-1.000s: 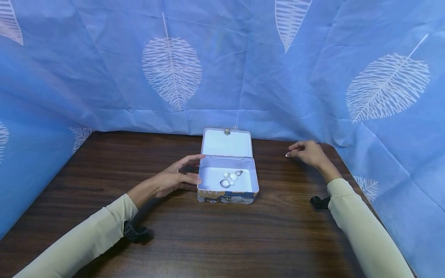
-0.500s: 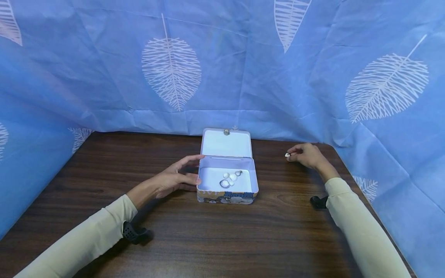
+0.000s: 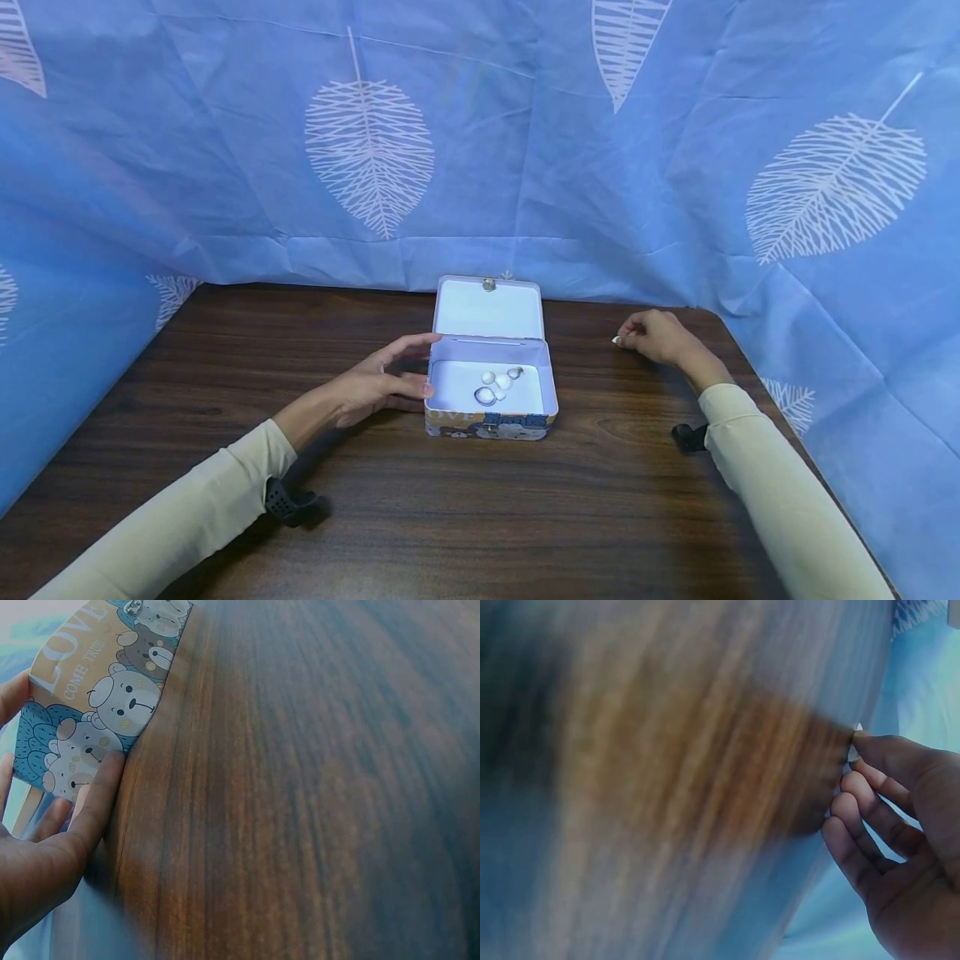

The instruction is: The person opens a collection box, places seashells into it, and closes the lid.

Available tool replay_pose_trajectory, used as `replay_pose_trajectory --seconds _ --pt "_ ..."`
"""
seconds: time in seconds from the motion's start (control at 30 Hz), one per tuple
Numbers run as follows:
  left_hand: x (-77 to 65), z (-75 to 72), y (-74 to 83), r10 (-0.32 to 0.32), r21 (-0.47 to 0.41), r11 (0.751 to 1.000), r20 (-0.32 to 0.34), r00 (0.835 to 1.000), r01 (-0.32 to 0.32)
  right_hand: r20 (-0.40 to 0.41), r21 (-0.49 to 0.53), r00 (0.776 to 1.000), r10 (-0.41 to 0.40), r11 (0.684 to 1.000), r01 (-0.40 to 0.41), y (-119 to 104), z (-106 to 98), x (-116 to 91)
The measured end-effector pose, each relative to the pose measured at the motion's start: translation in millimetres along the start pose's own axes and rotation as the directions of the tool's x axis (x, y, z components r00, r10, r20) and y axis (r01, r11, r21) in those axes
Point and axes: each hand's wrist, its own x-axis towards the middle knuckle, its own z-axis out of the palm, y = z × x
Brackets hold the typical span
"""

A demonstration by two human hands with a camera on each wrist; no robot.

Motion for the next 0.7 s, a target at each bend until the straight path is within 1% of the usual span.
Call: replay_pose_trajectory --seconds 0.1,0.33,0.57,0.7 --pt "0.3 0.3 -0.2 -0.001 -0.002 1.000 -0.003 1.000 0.001 0.000 -0.024 1.000 -0.019 1.000 0.019 -1.0 1.4 -0.3" --pt "-1.5 -1.3 1.9 0.005 -0.002 1.000 -0.009 1.000 -0.005 -0.009 -0.048 1.000 -0.018 0.999 0.018 -1.9 1.3 -4.1" --pt "-1.7 -1.0 1.3 0.003 0.003 1.000 -0.010 1.000 -0.003 -0.027 -0.027 0.999 -0.029 0.999 0.029 -0.8 2.4 -6.4" --pt "-1.2 -0.6 1.3 0.002 0.006 1.000 -0.009 1.000 -0.002 -0.056 -0.024 0.997 -0.048 0.999 0.047 -2.6 1.6 -7.9"
